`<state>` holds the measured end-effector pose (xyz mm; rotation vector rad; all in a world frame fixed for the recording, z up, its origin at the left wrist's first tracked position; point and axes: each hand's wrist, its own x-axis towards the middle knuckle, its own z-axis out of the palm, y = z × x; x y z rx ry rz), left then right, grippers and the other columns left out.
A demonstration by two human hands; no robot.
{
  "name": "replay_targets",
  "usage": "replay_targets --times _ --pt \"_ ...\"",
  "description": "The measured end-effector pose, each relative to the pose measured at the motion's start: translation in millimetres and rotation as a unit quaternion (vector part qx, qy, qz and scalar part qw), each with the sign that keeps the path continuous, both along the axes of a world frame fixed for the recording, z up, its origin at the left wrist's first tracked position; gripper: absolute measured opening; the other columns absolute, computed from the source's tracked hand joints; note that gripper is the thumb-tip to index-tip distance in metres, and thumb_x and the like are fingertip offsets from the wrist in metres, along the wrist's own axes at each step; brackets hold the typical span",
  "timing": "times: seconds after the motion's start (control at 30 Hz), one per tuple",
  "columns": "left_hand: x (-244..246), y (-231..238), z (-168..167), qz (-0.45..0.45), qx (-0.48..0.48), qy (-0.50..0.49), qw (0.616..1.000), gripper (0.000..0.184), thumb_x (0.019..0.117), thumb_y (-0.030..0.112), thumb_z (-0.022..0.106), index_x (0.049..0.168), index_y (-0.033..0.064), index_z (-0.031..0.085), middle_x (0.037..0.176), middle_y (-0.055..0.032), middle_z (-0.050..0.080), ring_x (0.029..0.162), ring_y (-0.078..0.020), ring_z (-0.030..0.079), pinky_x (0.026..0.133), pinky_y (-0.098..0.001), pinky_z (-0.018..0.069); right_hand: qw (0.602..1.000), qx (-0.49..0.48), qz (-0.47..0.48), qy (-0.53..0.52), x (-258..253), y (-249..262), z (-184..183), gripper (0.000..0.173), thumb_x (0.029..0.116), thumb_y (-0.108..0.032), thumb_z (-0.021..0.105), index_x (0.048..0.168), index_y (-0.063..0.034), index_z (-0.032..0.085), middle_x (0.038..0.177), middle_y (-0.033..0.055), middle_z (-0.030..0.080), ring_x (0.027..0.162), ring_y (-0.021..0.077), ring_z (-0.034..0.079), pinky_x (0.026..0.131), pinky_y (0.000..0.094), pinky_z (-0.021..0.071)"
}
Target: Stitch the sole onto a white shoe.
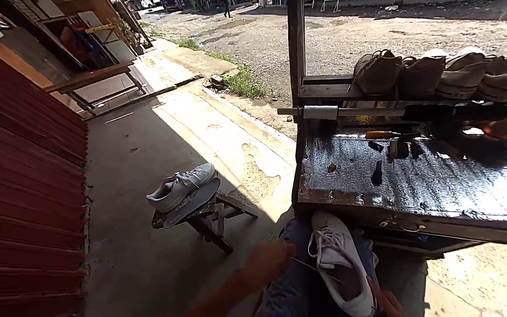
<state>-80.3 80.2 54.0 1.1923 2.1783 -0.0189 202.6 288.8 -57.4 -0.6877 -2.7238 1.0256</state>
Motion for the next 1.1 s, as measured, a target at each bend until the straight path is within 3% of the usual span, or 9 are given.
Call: replay_targets --times 0.13,0.23,0.3,0.37,0.47,0.57,0.7,0.93,1.1 --pt "-17 -54 -20 -0.075 0.147 -0.182 0.969 0.019 0.1 0.016 0.057 0.093 0.0099 0.074 0.105 -0.0054 0.068 0.1 -0.0199 0.064 0.087 -0.0433 0.0539 0.99 -0.092 -0.005 -0.107 2 11 21 0.065 0.0882 -0.054 0.074 0.142 -0.0188 0.064 0.093 0.0091 0.073 0.077 0.0246 0.067 0.073 0.054 0.0565" --pt "7 -61 -33 -0.067 0.355 -0.457 0.813 0.024 0.1022 0.026 0.059 0.084 0.0155 0.071 0.153 -0.0066 0.053 0.148 -0.0264 0.041 0.122 -0.0463 0.0361 0.939 -0.34 -0.05 0.033 10 22 32 0.025 0.1029 -0.027 0.058 0.105 -0.0101 0.076 0.098 -0.0042 0.067 0.069 -0.0008 0.057 0.063 0.0184 0.0501" --pt "22 -54 -38 -0.018 0.412 -0.576 0.706 0.024 0.1028 0.036 0.059 0.093 0.0211 0.074 0.144 -0.0049 0.063 0.147 -0.0301 0.044 0.126 -0.051 0.029 0.808 -0.561 -0.071 0.166 11 18 26 0.026 0.1037 -0.029 0.057 0.094 -0.012 0.075 0.122 0.0017 0.072 0.07 0.001 0.064 0.061 0.0187 0.0533" --pt "30 -44 -45 0.015 0.418 -0.632 0.652 0.022 0.1014 0.038 0.061 0.096 0.021 0.075 0.118 -0.0024 0.075 0.127 -0.0263 0.063 0.116 -0.0479 0.0433 0.742 -0.624 -0.088 0.227 9 5 20 0.029 0.1044 -0.035 0.056 0.089 -0.0159 0.072 0.112 0.0055 0.076 0.062 0.0039 0.065 0.055 0.0199 0.0531" --pt "34 -24 -49 0.016 0.42 -0.476 0.772 0.019 0.1028 0.028 0.059 0.095 0.0165 0.072 0.11 0.0002 0.072 0.104 -0.0132 0.069 0.09 -0.031 0.0588 0.905 -0.387 -0.106 0.141 2 -8 27 0.016 0.0981 -0.02 0.068 0.106 -0.006 0.067 0.084 -0.0007 0.067 0.063 0.0037 0.059 0.059 0.0215 0.0521" --pt "45 -4 -43 -0.063 0.337 -0.12 0.932 0.03 0.1026 0.021 0.051 0.115 0.0149 0.077 0.123 -0.0028 0.073 0.115 -0.0182 0.068 0.098 -0.0421 0.0557 0.99 -0.114 -0.08 -0.022 -4 -30 38 0.078 0.0785 -0.062 0.08 0.132 -0.0079 0.064 0.103 0.0095 0.064 0.079 0.0188 0.062 0.068 0.0406 0.0554" --pt "59 8 -44 -0.179 0.29 0.067 0.938 0.028 0.0966 0.012 0.051 0.109 0.0091 0.075 0.097 -0.0143 0.072 0.092 -0.0372 0.07 0.077 -0.0561 0.0554 0.995 0.016 -0.096 0.006 -9 -42 26 0.085 0.0719 -0.076 0.074 0.123 -0.0084 0.069 0.098 0.0126 0.064 0.071 0.0239 0.063 0.058 0.0437 0.0539" --pt "56 -37 -36 -0.19 0.306 0.07 0.93 0.036 0.1017 0.027 0.041 0.091 0.0108 0.072 0.075 -0.0061 0.069 0.068 -0.0253 0.067 0.06 -0.0414 0.0515 0.994 0.056 -0.084 0.049 -9 -35 18 0.072 0.0817 -0.071 0.07 0.116 -0.0073 0.072 0.091 0.0094 0.064 0.071 0.0215 0.064 0.057 0.0391 0.054" --pt "55 -51 -36 -0.139 0.312 0.007 0.94 0.034 0.1011 0.026 0.044 0.095 0.0119 0.074 0.078 -0.004 0.07 0.073 -0.02 0.067 0.065 -0.0372 0.0528 0.996 -0.016 -0.07 0.057 -5 -37 19 0.07 0.084 -0.064 0.073 0.121 -0.0054 0.07 0.095 0.0079 0.065 0.075 0.0184 0.064 0.061 0.0371 0.0549"
